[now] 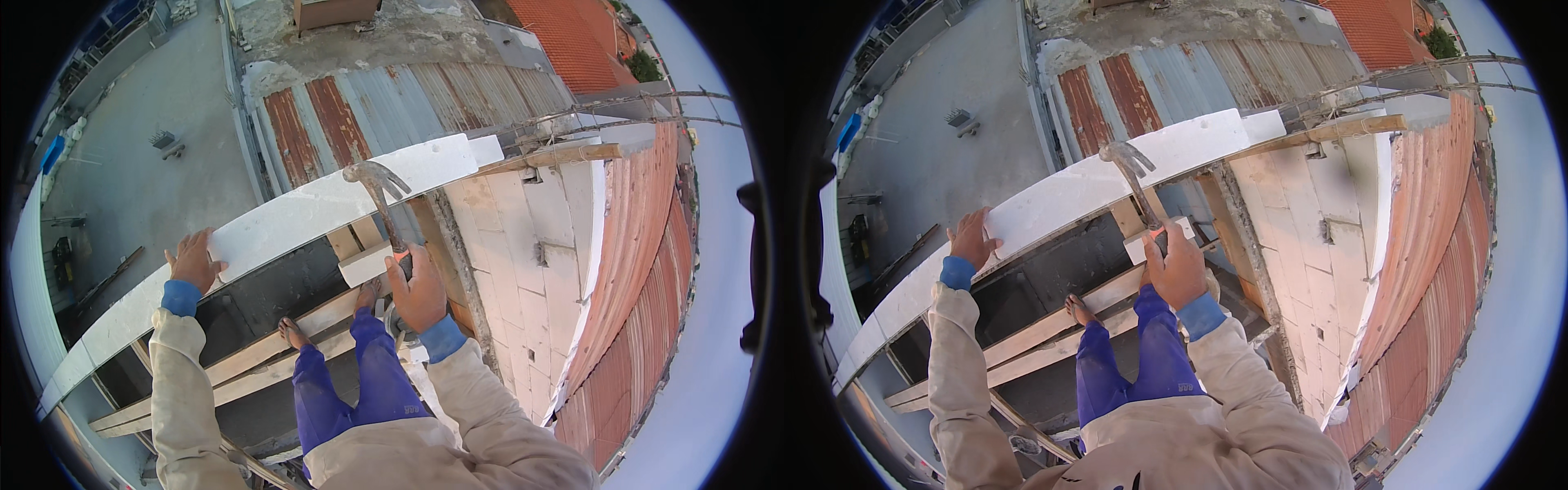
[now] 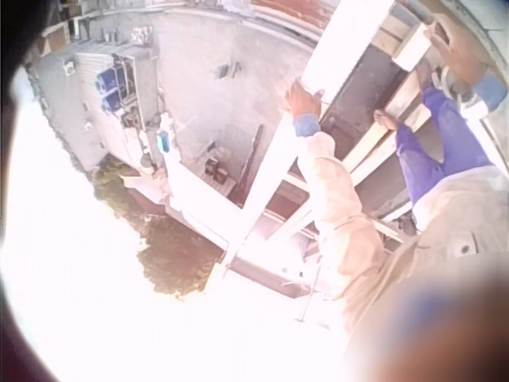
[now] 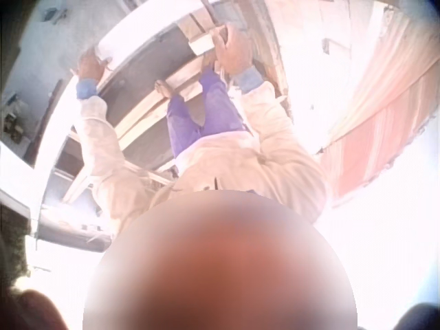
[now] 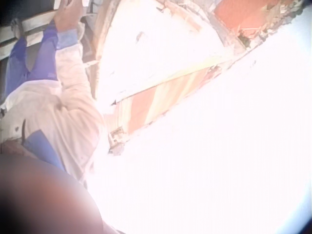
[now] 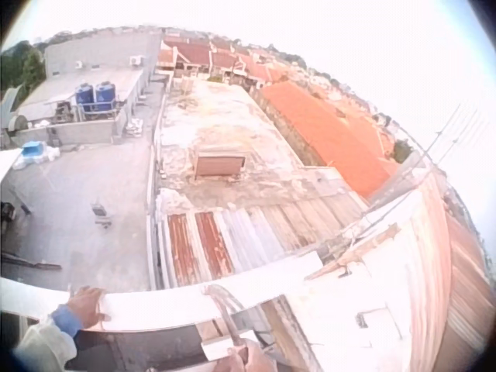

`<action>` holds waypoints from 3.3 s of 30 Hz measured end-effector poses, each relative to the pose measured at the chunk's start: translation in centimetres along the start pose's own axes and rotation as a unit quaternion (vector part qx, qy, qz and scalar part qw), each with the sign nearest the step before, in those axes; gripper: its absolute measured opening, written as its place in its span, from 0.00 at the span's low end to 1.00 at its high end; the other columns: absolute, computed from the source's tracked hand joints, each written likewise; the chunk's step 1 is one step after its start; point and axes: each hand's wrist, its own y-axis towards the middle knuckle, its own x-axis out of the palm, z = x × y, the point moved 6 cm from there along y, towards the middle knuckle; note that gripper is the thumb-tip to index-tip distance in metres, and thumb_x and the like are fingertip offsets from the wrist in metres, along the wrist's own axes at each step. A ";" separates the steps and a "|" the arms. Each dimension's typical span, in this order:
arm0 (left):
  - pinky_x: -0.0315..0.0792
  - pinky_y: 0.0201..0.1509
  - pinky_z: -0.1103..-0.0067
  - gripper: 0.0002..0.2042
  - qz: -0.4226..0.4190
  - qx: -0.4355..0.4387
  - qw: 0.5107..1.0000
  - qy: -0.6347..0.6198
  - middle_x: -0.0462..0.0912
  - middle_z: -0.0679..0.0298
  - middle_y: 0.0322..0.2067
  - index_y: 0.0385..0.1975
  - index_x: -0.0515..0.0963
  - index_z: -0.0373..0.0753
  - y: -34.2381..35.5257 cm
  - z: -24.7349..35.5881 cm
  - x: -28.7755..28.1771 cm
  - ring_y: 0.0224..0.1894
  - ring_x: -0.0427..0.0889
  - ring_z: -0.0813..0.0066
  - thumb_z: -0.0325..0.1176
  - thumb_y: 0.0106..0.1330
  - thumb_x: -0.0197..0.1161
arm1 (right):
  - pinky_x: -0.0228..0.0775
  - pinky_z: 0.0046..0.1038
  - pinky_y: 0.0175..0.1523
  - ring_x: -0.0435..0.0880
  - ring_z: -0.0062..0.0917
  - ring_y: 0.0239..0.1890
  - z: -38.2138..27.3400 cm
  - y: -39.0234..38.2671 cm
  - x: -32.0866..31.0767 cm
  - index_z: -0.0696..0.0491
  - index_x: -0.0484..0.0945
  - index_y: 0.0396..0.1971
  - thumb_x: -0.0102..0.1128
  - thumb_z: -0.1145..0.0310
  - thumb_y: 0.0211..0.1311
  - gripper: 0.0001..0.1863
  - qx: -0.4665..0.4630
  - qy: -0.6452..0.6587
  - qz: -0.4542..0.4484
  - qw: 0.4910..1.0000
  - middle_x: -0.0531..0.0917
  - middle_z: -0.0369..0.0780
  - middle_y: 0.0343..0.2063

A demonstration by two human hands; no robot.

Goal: The person carries white bricks to a wall under construction, applies mortar with a trowel, and places the bricks into position. They use a hammer to tap the bricks into alignment and continue the process with additional bricks.

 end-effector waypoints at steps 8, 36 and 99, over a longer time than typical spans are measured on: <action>0.45 0.76 0.37 0.26 0.047 0.174 0.977 -0.111 0.77 0.59 0.66 0.67 0.73 0.51 5.7 19.4 -0.1 0.70 0.71 0.52 0.50 0.71 0.63 | 0.76 0.49 0.42 0.85 0.55 0.38 6.1 5.7 -3.9 0.62 0.73 0.54 0.59 0.59 0.73 0.22 0.060 -0.102 0.001 0.993 0.86 0.55 0.36; 0.72 0.61 0.61 0.17 0.288 0.124 0.948 -0.047 0.88 0.61 0.48 0.50 0.84 0.47 5.1 26.2 0.4 0.52 0.84 0.55 0.51 0.75 0.56 | 0.78 0.43 0.50 0.87 0.47 0.46 9.8 6.4 -7.2 0.59 0.75 0.57 0.60 0.60 0.73 0.22 0.011 0.007 -0.069 0.998 0.87 0.50 0.44; 0.47 0.77 0.44 0.28 0.281 -0.009 0.933 -0.226 0.61 0.59 0.75 0.68 0.72 0.48 -12.1 -8.0 7.5 0.78 0.55 0.48 0.54 0.73 0.59 | 0.78 0.41 0.46 0.87 0.42 0.39 19.8 -31.9 0.0 0.54 0.82 0.39 0.57 0.51 0.71 0.20 0.202 -0.261 -0.308 0.893 0.87 0.49 0.35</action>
